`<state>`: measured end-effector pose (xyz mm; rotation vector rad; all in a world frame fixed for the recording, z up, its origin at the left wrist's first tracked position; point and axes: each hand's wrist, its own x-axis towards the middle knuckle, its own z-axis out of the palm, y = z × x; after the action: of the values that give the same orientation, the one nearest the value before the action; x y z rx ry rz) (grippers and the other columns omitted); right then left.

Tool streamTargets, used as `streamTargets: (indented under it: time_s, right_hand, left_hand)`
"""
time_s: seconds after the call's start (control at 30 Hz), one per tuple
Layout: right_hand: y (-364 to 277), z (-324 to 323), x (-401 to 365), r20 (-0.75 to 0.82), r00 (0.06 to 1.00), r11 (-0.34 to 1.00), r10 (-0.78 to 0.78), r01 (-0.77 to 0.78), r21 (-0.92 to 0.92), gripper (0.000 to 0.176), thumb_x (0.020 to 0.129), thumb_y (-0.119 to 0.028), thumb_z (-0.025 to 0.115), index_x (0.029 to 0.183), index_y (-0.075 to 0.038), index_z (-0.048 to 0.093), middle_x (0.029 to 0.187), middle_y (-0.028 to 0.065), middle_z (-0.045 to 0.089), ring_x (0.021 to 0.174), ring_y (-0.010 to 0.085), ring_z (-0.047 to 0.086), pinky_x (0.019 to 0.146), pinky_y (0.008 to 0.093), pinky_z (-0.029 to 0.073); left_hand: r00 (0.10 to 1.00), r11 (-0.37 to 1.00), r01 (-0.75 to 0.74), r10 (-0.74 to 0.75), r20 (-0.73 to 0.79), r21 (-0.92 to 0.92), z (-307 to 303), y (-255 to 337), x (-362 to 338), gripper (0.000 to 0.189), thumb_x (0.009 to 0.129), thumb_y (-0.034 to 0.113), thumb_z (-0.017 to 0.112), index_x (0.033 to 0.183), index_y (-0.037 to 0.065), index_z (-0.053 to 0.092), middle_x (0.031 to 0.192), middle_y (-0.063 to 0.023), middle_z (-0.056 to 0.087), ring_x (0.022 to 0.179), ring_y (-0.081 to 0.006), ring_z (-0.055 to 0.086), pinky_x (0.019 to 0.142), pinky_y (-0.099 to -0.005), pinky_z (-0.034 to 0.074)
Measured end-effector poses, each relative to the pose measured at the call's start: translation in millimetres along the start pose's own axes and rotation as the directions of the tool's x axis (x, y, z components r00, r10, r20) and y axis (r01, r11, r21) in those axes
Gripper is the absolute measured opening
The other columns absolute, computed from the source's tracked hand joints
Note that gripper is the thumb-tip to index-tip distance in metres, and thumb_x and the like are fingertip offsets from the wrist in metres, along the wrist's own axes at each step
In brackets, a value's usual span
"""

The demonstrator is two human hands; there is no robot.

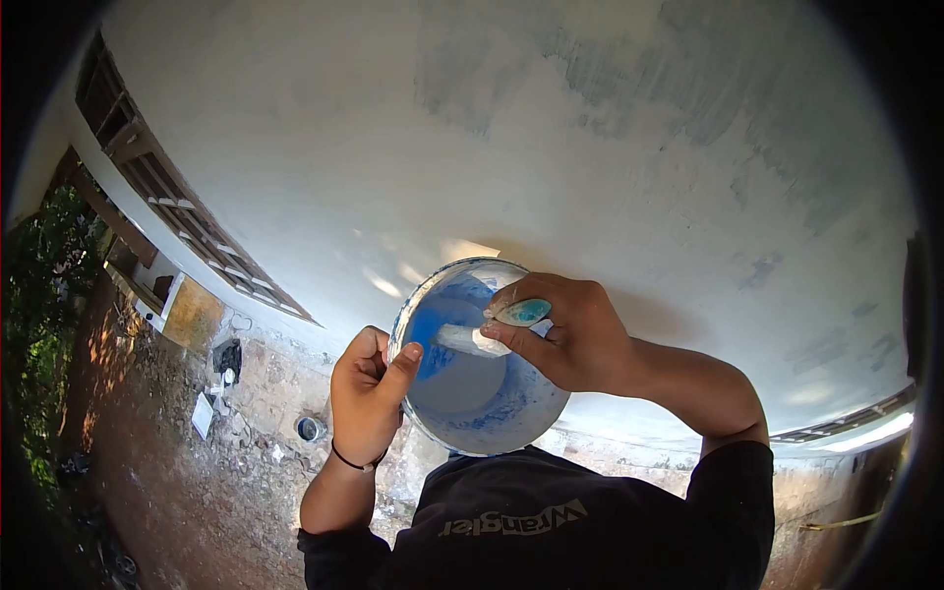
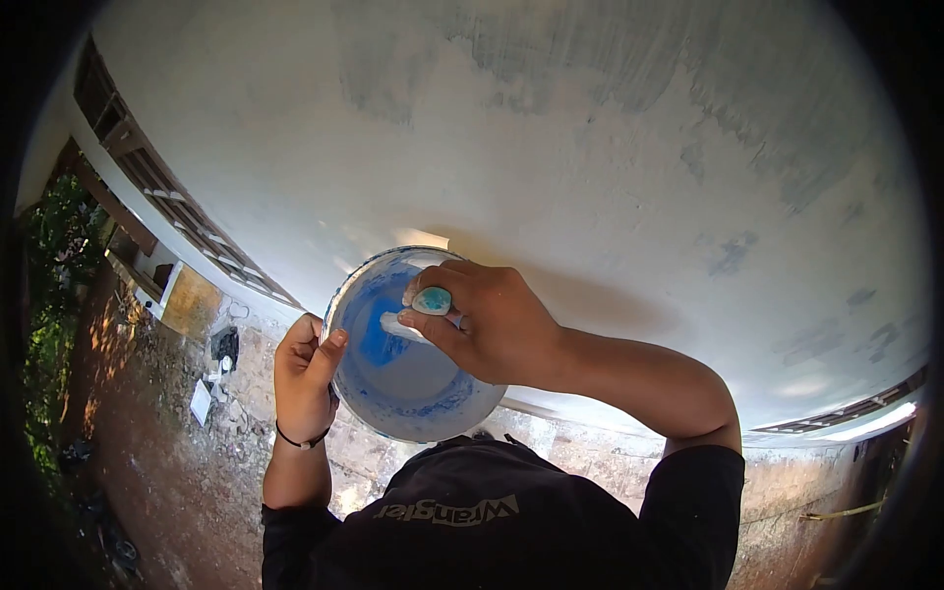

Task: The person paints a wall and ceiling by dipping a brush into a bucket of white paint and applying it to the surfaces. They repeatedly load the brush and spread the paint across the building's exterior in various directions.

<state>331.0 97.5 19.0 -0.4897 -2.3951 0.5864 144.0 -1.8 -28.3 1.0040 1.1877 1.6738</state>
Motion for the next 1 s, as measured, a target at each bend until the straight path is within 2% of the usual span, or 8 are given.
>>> streamTargets:
  time_s: [0.27,0.3,0.47,0.53,0.73,0.87,0.93,1.0]
  right_hand:
    - [-0.6,-11.4,7.5,0.174,0.974,0.989,-0.142,0.148,-0.022,0.023,0.081,-0.021,0.065,0.088,0.000,0.061,0.080,0.0125,0.064,0.057,0.0190,0.063,0.047,0.0267,0.049]
    - [-2.7,-20.7,9.6,0.128,0.992,0.998,-0.007,-0.001,0.061,0.021,0.081,-0.019,0.066,0.088,0.000,0.061,0.085,0.0130,0.064,0.062,0.0200,0.064,0.048,0.0262,0.050]
    - [-67.8,-120.4,50.0,-0.111,0.982,0.986,-0.155,0.160,0.040,0.012,0.080,-0.007,0.065,0.087,0.002,0.060,0.085,0.0121,0.064,0.077,0.0169,0.064,0.062,0.0253,0.052]
    - [-101.9,-168.7,76.6,-0.309,0.928,0.967,-0.207,0.241,0.078,0.017,0.083,-0.016,0.064,0.087,-0.001,0.058,0.079,0.0077,0.063,0.068,0.0135,0.061,0.056,0.0245,0.050]
    - [-217.2,-309.5,171.7,-0.465,0.653,0.752,-0.598,0.254,-0.608,0.030,0.083,-0.026,0.062,0.097,0.000,0.057,0.087,0.0115,0.063,0.078,0.0210,0.063,0.070,0.0298,0.053]
    - [-291.6,-353.0,211.2,-0.528,0.625,0.792,-0.575,0.263,-0.551,0.025,0.084,-0.016,0.060,0.091,0.008,0.055,0.080,0.0157,0.059,0.068,0.0231,0.060,0.059,0.0358,0.054]
    - [-313.6,-362.3,223.5,-0.384,0.725,0.734,-0.572,0.243,-0.634,0.028,0.084,-0.016,0.061,0.094,0.009,0.055,0.082,0.0144,0.059,0.070,0.0246,0.062,0.062,0.0348,0.056]
    - [-326.5,-366.0,235.3,-0.415,0.708,0.723,-0.571,0.195,-0.663,0.030,0.082,-0.018,0.062,0.093,0.009,0.055,0.082,0.0155,0.060,0.071,0.0231,0.063,0.059,0.0332,0.055]
  left_hand:
    - [1.000,0.999,-0.019,0.018,-0.006,-0.027,1.4,0.8,12.0,0.027,0.085,0.012,0.060,0.068,0.009,0.040,0.060,0.0057,0.043,0.055,-0.0010,0.034,0.049,-0.0171,0.026]
    - [1.000,0.999,-0.025,0.025,0.005,-0.033,2.3,3.2,14.3,0.027,0.085,0.012,0.060,0.068,0.009,0.040,0.060,0.0057,0.042,0.054,-0.0010,0.033,0.048,-0.0172,0.026]
    - [0.999,0.983,0.013,-0.006,0.040,-0.183,3.1,44.5,33.2,0.020,0.084,0.008,0.060,0.069,0.005,0.046,0.058,0.0007,0.049,0.048,-0.0048,0.041,0.044,-0.0210,0.033]
    - [0.999,0.985,0.026,-0.017,0.051,-0.171,1.5,70.4,37.7,0.021,0.082,0.008,0.058,0.066,0.006,0.045,0.059,0.0001,0.048,0.050,-0.0057,0.041,0.046,-0.0215,0.034]
    - [0.997,0.973,-0.034,0.050,0.066,-0.229,5.8,95.7,45.5,0.021,0.080,0.008,0.056,0.063,0.005,0.044,0.060,-0.0035,0.051,0.049,-0.0084,0.044,0.045,-0.0224,0.036]
    - [0.997,0.972,-0.028,0.043,0.059,-0.234,2.8,100.0,51.0,0.020,0.080,0.007,0.057,0.063,0.005,0.046,0.058,-0.0030,0.050,0.046,-0.0091,0.044,0.043,-0.0228,0.036]
    - [0.998,0.990,0.036,-0.028,0.062,-0.139,-1.0,104.2,49.0,0.020,0.080,0.008,0.058,0.064,0.005,0.046,0.058,-0.0022,0.050,0.045,-0.0081,0.043,0.042,-0.0221,0.035]
    - [0.985,0.994,-0.054,0.069,0.156,-0.097,-2.0,106.4,43.8,0.021,0.086,0.013,0.055,0.067,0.012,0.046,0.054,0.0069,0.039,0.044,-0.0030,0.031,0.040,-0.0192,0.025]
